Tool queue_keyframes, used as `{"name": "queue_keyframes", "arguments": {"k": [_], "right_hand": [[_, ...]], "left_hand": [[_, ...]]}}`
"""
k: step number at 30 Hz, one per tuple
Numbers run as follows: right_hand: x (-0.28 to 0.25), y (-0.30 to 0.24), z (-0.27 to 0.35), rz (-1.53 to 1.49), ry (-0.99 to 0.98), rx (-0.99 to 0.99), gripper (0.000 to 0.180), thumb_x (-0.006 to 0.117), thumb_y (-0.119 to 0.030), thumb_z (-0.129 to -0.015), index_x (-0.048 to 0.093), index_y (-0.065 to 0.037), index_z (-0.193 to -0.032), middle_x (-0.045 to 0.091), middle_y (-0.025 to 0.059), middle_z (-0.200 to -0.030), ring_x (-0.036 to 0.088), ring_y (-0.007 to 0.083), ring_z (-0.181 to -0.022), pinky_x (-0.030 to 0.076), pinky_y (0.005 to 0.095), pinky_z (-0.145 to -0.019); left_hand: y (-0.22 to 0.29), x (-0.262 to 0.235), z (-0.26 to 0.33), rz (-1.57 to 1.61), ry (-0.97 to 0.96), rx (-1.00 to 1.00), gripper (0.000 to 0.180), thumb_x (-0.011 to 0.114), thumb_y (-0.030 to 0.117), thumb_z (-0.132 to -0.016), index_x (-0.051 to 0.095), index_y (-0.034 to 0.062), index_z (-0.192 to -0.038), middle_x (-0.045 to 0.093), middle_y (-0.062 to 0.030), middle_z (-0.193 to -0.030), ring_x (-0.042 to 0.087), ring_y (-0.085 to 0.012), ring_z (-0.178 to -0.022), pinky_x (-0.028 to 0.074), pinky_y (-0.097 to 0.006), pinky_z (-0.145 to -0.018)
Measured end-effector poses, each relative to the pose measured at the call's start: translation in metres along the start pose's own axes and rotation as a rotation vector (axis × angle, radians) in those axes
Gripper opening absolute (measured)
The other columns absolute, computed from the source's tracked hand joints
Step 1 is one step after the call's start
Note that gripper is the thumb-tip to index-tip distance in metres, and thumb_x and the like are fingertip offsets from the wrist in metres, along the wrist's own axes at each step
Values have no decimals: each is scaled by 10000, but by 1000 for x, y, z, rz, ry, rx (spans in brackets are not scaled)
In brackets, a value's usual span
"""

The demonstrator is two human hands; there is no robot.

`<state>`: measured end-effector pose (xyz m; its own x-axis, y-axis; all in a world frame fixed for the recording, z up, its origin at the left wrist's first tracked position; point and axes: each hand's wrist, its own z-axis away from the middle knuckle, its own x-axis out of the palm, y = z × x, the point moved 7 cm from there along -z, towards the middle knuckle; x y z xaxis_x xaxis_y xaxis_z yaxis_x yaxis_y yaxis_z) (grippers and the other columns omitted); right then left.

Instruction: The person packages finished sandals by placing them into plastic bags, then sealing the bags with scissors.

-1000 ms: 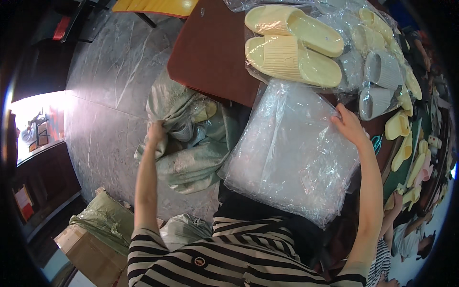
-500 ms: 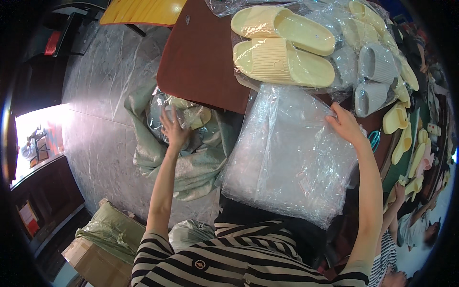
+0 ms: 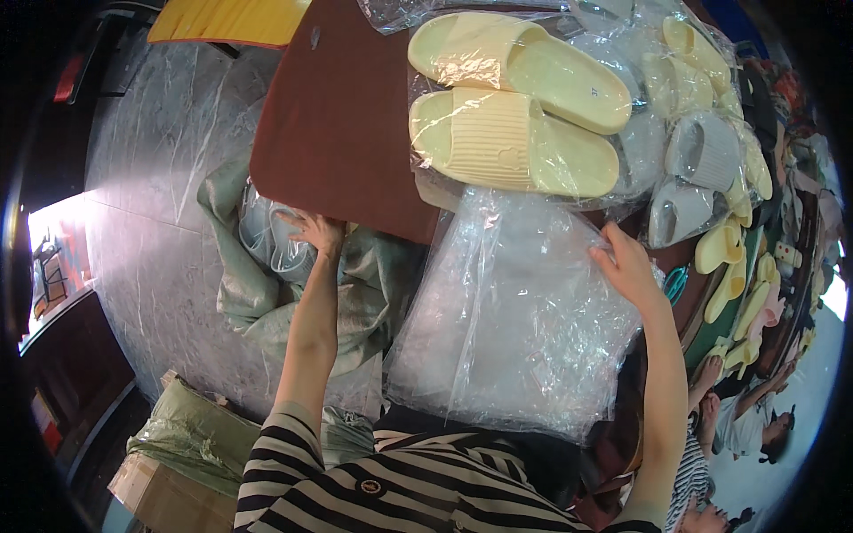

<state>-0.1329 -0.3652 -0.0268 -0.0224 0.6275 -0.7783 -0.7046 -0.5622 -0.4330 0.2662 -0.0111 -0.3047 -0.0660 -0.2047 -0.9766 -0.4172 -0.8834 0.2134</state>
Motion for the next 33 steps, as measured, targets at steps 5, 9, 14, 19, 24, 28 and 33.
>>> {"name": "queue_keyframes", "arguments": {"k": [5,9,14,19,24,28,33], "right_hand": [[-1,2,0,29,-17,38,302,645,-212,-905,484,10,-1033,611,227,-950,591,435,-906,466,445,-768],[1,2,-1,8,13,14,292,636,-215,-909,478,10,-1008,599,222,-928,581,429,-883,455,437,-757],[-3,8,2,24,24,19,293,644,-210,-901,502,11,-1031,622,224,-948,598,435,-904,470,462,-766],[-2,1,2,32,60,-38,300,636,-229,-906,509,8,-1038,632,226,-964,606,436,-910,475,469,-765],[-3,6,8,5,127,-97,306,643,-239,-897,511,-8,-1048,641,211,-950,615,431,-908,477,481,-749],[-1,15,13,14,139,-85,286,642,-257,-883,529,-48,-1043,655,191,-958,626,411,-923,483,492,-750],[7,21,8,29,218,-171,303,641,-290,-864,527,-72,-1041,672,172,-982,640,392,-935,493,512,-752]], "left_hand": [[3,26,4,-156,-58,-61,1150,785,561,-672,157,186,-1559,59,-199,-1609,-114,-572,-1425,168,-861,-944],[-12,30,2,-180,-67,-172,1012,729,505,-754,207,152,-1545,120,-158,-1602,0,-564,-1423,248,-797,-963],[-2,-3,11,-163,-12,-57,736,684,355,-820,369,251,-1477,309,-149,-1503,141,-540,-1392,303,-744,-941],[-24,-84,13,-178,14,100,402,636,218,-840,623,216,-1242,466,-88,-1370,306,-463,-1322,351,-644,-952],[-64,-169,22,-25,117,168,355,607,100,-813,652,101,-1165,575,-120,-1212,431,-393,-1242,369,-489,-1018],[-92,-247,28,265,210,33,263,599,58,-826,669,7,-1074,602,-168,-1138,525,-358,-1111,384,-447,-1012],[-60,-372,38,495,255,105,256,620,113,-880,665,-25,-1091,599,-177,-1166,539,-323,-1149,394,-413,-1021]]}}
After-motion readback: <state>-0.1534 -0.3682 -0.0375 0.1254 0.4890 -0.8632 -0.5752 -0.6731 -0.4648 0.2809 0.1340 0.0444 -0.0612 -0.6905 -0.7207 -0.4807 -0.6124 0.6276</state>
